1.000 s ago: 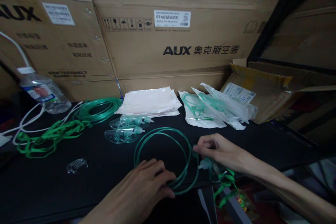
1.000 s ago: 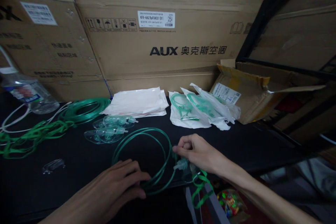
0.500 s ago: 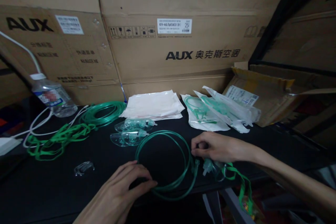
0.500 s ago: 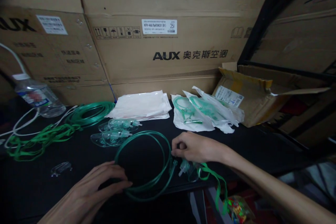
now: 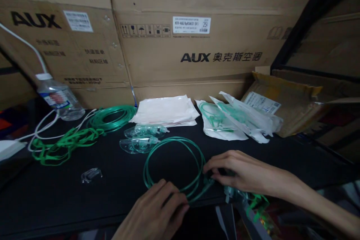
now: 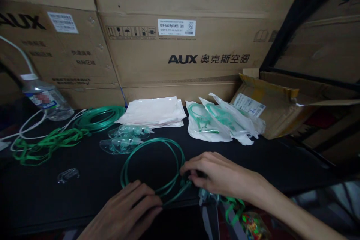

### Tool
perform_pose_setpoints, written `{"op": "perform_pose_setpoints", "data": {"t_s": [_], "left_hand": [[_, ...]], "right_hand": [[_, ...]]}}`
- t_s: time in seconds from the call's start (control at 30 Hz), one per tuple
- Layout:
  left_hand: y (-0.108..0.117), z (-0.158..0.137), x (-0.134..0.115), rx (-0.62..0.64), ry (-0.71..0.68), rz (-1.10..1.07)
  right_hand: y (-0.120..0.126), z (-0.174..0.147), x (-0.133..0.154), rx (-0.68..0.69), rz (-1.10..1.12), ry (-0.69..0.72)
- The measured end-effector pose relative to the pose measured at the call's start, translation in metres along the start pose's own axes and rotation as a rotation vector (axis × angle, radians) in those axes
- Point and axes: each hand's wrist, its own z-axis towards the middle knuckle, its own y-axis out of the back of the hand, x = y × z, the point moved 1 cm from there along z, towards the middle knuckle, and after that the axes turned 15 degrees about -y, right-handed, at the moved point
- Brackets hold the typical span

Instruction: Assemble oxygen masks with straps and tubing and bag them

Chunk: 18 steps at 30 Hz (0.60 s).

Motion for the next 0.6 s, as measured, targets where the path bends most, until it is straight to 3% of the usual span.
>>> {"op": "perform_pose_setpoints", "data": {"t_s": [0.13, 0.23, 0.37, 0.6], "left_hand": [[0.005, -0.014, 0.005, -0.189, 0.113, -0.088], [0.007, -0.011, 0.005, -0.241, 0.189, -0.057], [-0.001, 0.014, 0.005, -0.210, 0.255, -0.052], [-0.013, 0.066, 0.018, -0.040, 0.511, -0.264]], "right_hand": [[0.003, 0.003, 0.002, 0.014, -0.020, 0.013], [0.004, 0.001, 0.010, 0.028, -0.069, -0.005], [-0.005, -0.008, 0.023, 0.046, -0.172, 0.059], [-0.040, -0.022, 0.038, -0.186, -0.388, 0.157]]}}
